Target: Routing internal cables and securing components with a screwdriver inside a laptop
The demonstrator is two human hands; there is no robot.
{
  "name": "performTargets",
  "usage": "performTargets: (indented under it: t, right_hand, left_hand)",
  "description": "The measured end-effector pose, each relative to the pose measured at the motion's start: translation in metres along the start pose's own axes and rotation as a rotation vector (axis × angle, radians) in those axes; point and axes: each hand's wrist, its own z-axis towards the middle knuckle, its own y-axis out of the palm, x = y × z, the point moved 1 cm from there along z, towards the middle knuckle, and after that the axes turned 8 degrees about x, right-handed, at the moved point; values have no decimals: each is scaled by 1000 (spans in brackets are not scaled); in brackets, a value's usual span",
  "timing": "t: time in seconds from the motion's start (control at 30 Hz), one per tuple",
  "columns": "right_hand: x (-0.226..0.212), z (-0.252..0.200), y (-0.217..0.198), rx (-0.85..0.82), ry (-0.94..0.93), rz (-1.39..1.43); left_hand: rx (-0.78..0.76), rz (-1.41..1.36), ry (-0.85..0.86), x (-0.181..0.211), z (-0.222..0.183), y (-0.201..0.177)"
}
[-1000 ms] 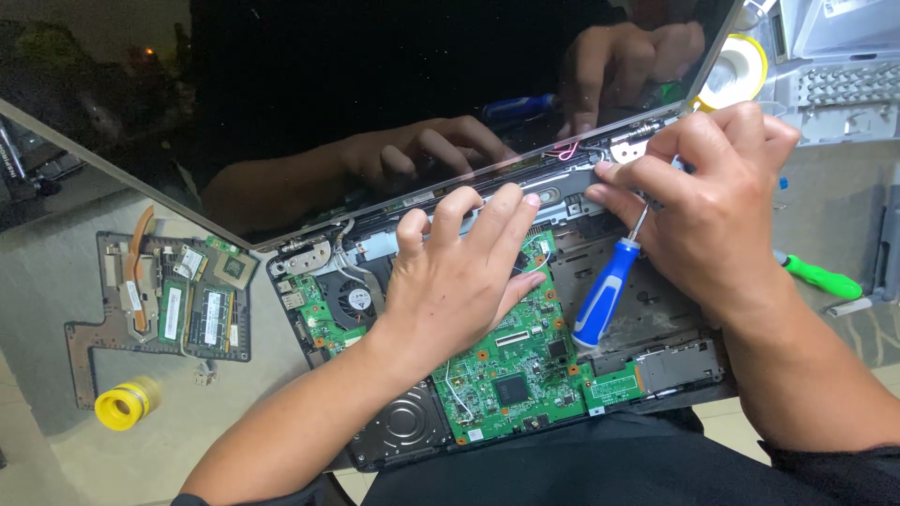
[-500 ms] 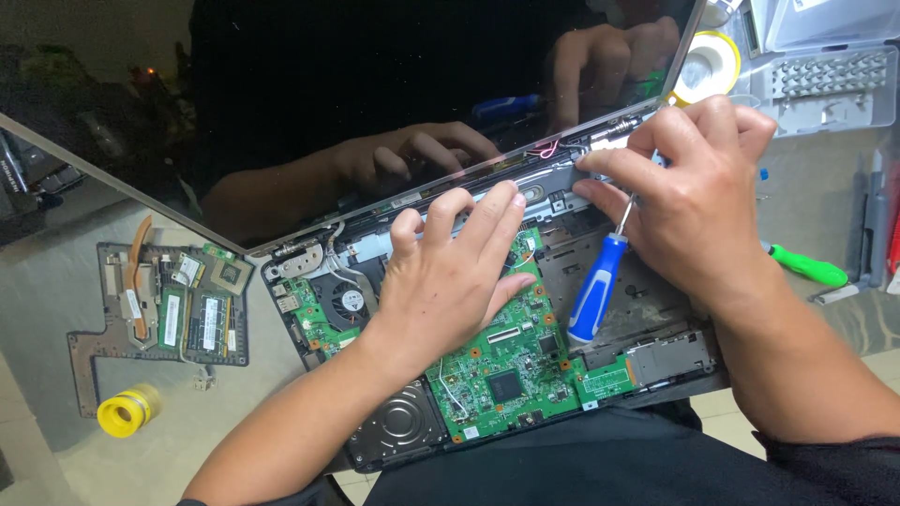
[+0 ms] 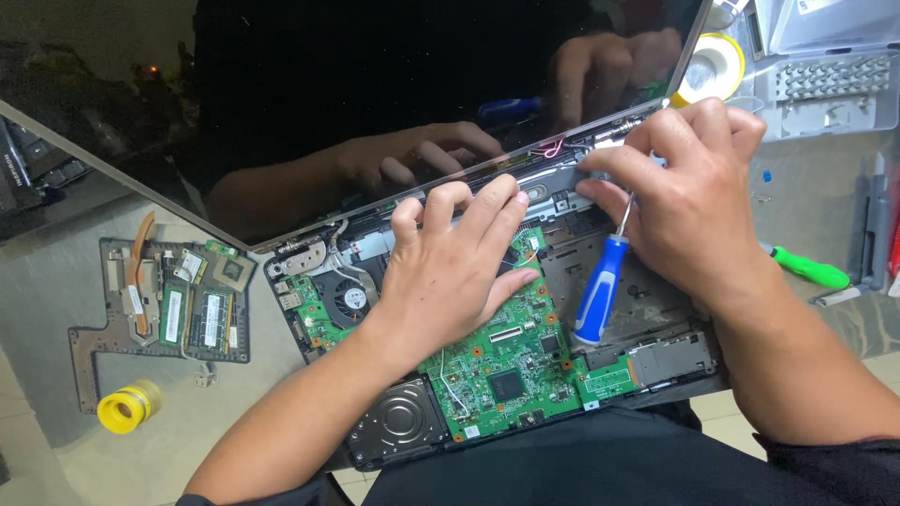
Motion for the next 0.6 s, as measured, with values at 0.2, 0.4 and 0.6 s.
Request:
performTargets:
  t: [0.2,0.4,0.6]
  right_hand:
    - [0,-2,7,1,-16,86]
    - [-2,0,4,23,9,72]
    - [8,-2,4,38,-23,72]
  left_hand:
    - [-4,-34,-14,-1,-1,4]
    - [7,55,26,1,-5,5]
    - [26,95,39,1,-4,1]
